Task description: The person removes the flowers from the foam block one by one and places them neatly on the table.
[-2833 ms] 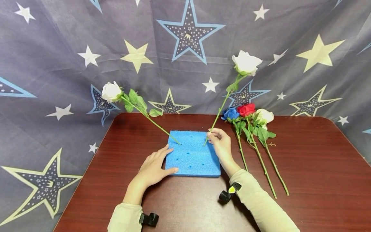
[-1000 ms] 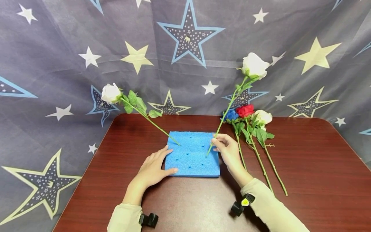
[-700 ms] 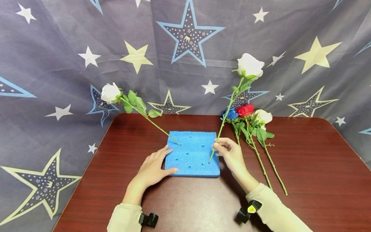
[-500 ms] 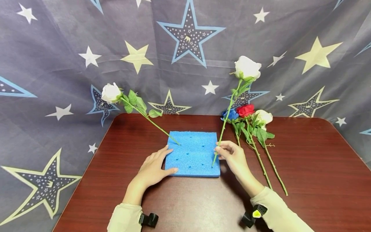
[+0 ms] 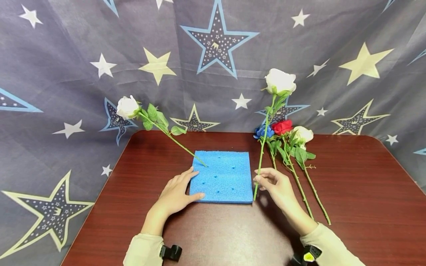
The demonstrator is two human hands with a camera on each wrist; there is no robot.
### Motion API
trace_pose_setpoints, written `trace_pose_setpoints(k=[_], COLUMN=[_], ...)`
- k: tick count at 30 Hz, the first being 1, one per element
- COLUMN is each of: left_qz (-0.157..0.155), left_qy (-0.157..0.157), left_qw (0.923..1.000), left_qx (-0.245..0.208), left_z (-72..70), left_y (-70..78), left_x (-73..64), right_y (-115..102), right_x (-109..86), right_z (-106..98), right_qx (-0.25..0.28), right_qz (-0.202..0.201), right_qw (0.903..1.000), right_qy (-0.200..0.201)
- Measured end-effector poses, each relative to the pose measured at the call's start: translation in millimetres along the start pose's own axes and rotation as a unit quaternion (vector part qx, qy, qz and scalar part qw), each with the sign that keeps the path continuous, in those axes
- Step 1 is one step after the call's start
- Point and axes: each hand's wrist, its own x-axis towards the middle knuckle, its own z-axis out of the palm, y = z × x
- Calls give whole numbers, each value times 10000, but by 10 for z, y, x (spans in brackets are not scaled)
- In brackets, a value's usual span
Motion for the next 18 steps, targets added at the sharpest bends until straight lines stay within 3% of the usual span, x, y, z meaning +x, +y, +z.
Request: trace_pose_setpoints(k=[13, 18], left_qz=[-11, 8], left_qy=[4, 3], left_qw=[10000, 10000], left_qx=[16, 46], left_z=[6, 11], left_y=[-6, -11], left_x=[6, 13], right_y=[-29, -52], right_x=[-100, -130], right_z=[-205, -281], right_qx=[-640, -664], right_qz=[-324, -313], right_qw=[9974, 9973], right_qy=[-19, 26])
